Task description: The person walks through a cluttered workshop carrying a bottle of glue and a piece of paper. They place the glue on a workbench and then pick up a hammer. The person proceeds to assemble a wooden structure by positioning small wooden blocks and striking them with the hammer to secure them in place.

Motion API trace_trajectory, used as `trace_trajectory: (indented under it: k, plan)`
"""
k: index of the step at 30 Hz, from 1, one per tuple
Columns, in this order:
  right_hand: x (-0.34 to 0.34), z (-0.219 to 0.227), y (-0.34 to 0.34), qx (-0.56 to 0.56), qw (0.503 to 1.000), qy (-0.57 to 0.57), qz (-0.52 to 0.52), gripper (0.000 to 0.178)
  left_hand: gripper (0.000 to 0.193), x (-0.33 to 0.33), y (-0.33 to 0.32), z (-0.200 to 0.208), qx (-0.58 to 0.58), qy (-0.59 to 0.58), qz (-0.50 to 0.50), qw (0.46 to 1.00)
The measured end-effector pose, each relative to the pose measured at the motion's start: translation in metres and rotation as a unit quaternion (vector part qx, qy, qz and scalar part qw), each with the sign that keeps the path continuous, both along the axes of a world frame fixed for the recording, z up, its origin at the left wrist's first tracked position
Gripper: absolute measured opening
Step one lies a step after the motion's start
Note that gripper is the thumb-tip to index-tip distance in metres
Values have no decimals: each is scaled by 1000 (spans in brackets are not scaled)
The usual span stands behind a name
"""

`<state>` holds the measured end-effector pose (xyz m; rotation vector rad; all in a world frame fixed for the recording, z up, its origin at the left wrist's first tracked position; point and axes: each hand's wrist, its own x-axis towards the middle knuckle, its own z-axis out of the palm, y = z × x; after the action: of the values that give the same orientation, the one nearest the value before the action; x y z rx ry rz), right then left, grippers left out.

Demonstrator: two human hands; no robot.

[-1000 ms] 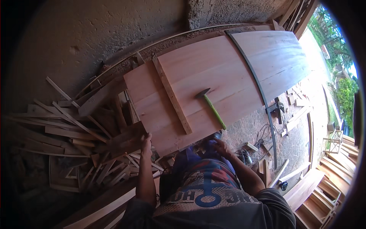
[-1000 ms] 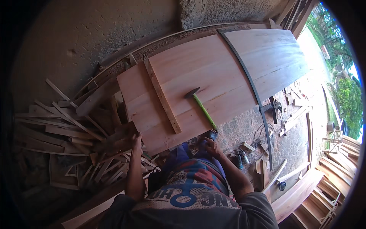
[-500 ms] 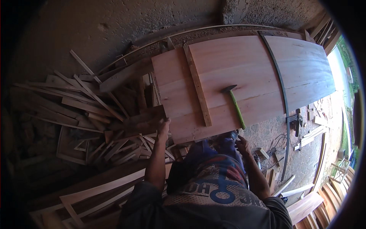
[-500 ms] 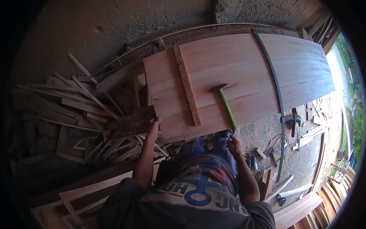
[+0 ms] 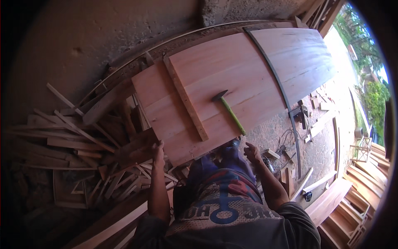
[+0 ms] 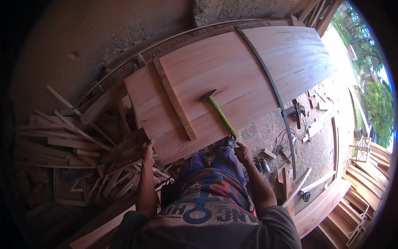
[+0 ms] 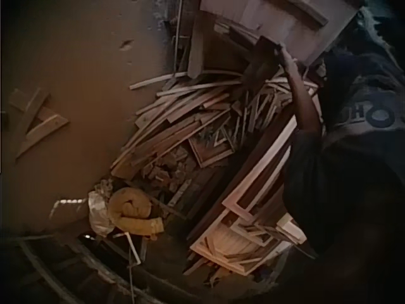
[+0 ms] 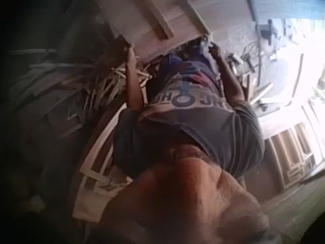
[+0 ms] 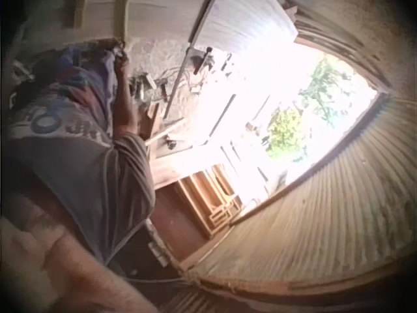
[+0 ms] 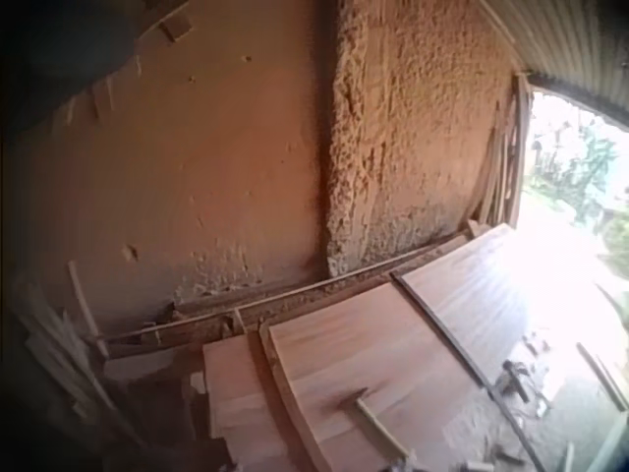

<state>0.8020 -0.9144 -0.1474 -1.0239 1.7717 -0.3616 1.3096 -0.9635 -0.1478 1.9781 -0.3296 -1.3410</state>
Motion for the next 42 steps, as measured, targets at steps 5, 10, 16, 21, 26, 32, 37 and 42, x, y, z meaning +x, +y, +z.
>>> trace_trajectory:
  k: [5, 10, 16, 21, 26, 32, 37, 42]
  plan:
    - [-74, 19, -27, -152, 982, 109, 14, 49, 42, 0, -1, -2, -5, -46, 1, 999]
    - [-161, 43, -56, -231, 951, 206, -11, 43, 41, -51, -1, 47, -143, -304, 2, 942]
    - [-295, 80, -74, -181, 932, 313, -40, 63, 29, -218, -70, 119, -286, -343, -174, 878]
    - [-399, 47, -105, -158, 950, 270, 0, 78, 23, -421, -149, 119, -397, -364, -358, 763]
    - [-442, 21, -133, -61, 993, 18, 97, 48, 34, -578, -211, 102, -331, -355, -446, 752]
    - [-453, 19, -162, 116, 917, -382, 28, 74, 47, -641, -231, 94, -87, -347, -544, 759]
    - [-453, 13, -170, 168, 838, -518, -25, 66, 56, -656, -232, 85, -110, -328, -505, 791]
    - [-437, 24, -164, 112, 907, -401, -68, 47, 52, -652, -232, 84, -120, -290, -490, 813]
